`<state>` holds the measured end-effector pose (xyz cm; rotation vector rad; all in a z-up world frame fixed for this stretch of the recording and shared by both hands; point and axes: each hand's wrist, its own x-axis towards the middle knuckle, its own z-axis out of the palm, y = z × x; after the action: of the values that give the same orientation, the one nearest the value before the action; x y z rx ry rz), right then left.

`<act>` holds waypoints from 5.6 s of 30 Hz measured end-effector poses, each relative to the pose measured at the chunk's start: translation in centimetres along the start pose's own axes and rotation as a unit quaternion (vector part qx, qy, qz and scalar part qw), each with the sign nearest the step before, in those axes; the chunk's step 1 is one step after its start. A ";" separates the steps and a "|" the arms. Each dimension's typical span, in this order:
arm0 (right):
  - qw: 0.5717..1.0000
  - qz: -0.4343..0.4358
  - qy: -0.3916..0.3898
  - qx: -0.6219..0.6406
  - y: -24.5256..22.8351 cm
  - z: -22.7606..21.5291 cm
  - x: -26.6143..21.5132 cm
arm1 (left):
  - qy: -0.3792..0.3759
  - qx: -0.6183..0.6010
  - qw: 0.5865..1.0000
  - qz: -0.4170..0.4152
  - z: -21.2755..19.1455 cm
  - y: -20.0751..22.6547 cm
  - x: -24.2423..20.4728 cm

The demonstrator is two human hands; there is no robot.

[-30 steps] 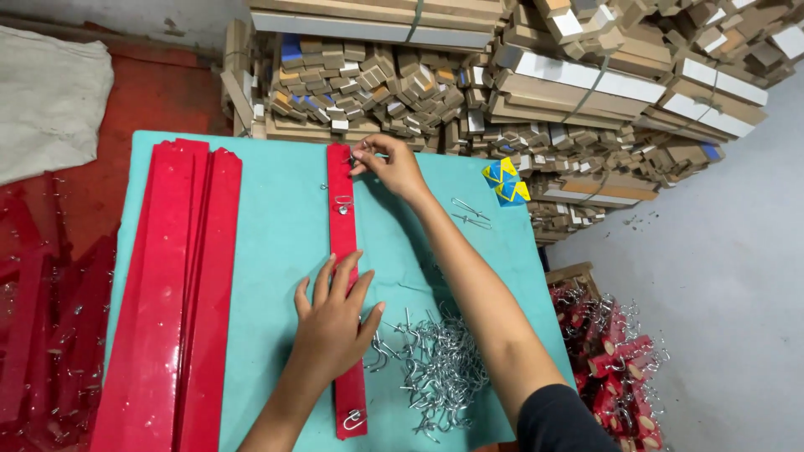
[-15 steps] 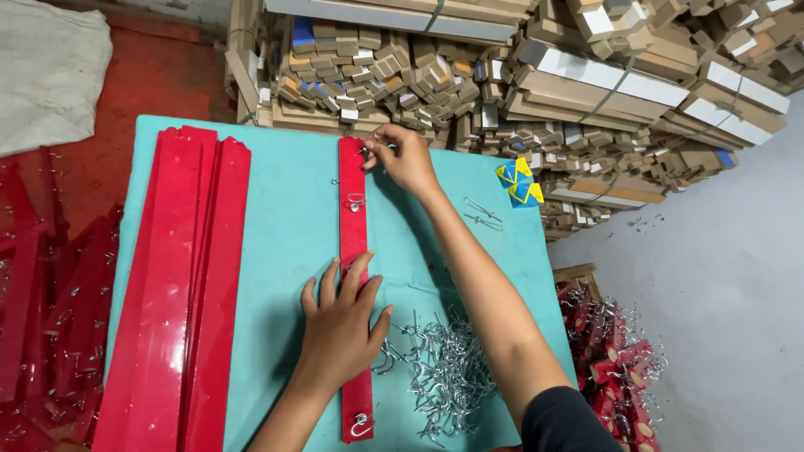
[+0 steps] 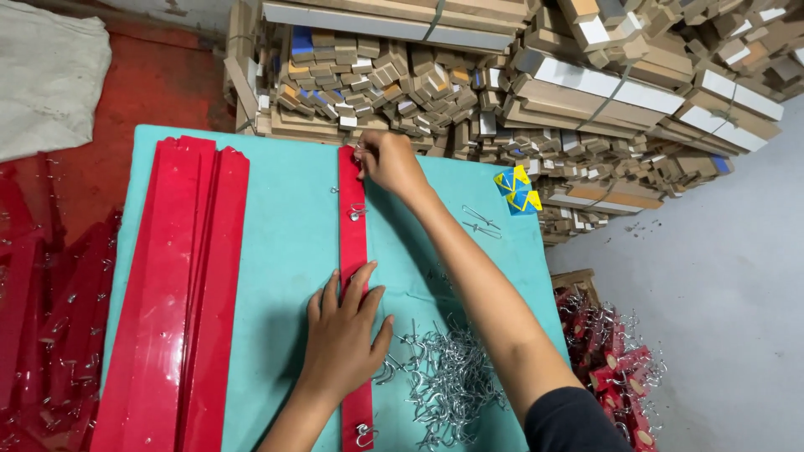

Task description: The person is manually assembling red plastic display strips by inserting small metal hooks into pre-drilled holes along the strip.

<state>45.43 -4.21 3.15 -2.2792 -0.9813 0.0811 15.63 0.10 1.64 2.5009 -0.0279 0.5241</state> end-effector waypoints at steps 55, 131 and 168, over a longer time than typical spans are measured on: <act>0.853 0.311 0.116 0.403 -13.9 -9.5 -20.8 | -0.257 -0.406 0.823 -0.304 6.3 -12.2 -9.7; 0.959 0.147 0.081 0.227 -0.1 -17.1 -46.0 | -0.052 -0.181 0.979 -0.077 9.6 23.3 -2.9; 0.961 0.199 -0.131 0.139 -22.0 7.9 -24.9 | 0.094 0.128 0.980 -0.124 -2.2 -6.0 -14.6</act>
<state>11.36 -5.41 5.14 -2.2013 -0.5751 0.6654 2.20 4.92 -5.41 2.6363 0.4455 0.6913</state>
